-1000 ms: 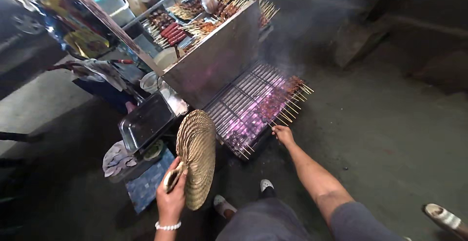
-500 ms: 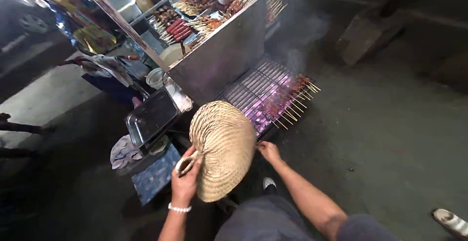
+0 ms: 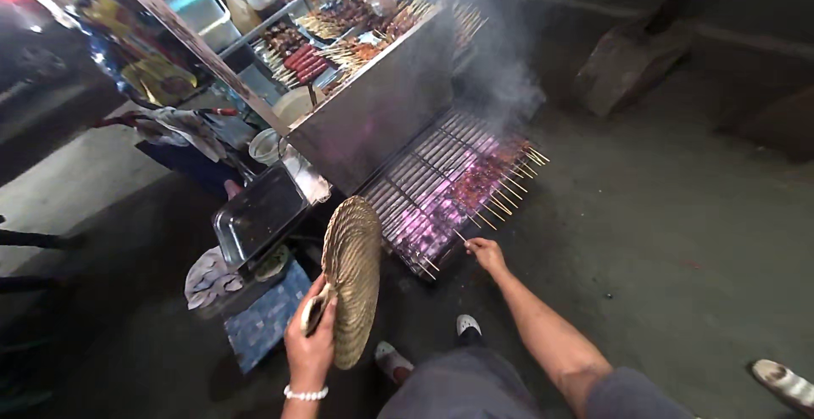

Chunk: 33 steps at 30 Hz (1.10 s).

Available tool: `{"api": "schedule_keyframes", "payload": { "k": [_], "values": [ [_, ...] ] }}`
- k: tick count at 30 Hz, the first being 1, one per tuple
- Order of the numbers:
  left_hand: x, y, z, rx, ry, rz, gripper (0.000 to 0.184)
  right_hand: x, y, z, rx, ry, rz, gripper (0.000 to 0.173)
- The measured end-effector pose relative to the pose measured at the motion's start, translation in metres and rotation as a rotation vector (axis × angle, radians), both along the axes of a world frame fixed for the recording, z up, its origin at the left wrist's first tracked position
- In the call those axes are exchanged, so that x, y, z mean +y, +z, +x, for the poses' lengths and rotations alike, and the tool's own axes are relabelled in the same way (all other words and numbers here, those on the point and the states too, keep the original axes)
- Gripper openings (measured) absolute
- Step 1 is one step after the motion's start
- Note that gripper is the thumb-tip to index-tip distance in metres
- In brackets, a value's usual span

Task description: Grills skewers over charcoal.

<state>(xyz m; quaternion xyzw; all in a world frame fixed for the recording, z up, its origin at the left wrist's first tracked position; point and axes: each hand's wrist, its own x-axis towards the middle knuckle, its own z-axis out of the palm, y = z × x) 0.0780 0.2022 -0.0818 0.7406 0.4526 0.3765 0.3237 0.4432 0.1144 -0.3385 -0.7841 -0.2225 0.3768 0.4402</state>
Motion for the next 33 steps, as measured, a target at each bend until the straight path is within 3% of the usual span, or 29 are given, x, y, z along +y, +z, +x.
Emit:
{"api": "schedule_keyframes", "payload": {
  "k": [8,14,17,19,23,27,33],
  "values": [
    [-0.005,0.003,-0.001,-0.05,0.048,-0.047,0.043,0.012,0.0,0.019,-0.02,-0.145,-0.02,0.023],
    [0.003,0.013,-0.004,-0.153,0.096,-0.107,0.049,0.009,0.007,0.012,-0.195,-0.169,-0.084,0.029],
    [0.014,0.011,-0.017,-0.029,0.162,0.072,0.045,0.001,0.032,-0.009,-0.294,-0.125,-0.119,0.035],
    [0.014,0.007,-0.021,0.093,0.105,0.197,0.043,-0.002,0.04,-0.031,-0.244,-0.003,-0.095,0.033],
    [0.007,0.008,-0.001,-0.106,-0.019,-0.149,0.047,0.007,0.029,-0.077,-0.131,0.213,-0.132,0.031],
    [0.007,0.003,0.005,0.006,-0.029,-0.062,0.042,0.018,0.02,-0.095,-0.131,0.236,-0.168,0.024],
    [0.005,0.008,-0.006,-0.087,0.024,-0.121,0.045,0.004,0.008,-0.071,-0.026,0.111,-0.023,0.022]
  ]
}}
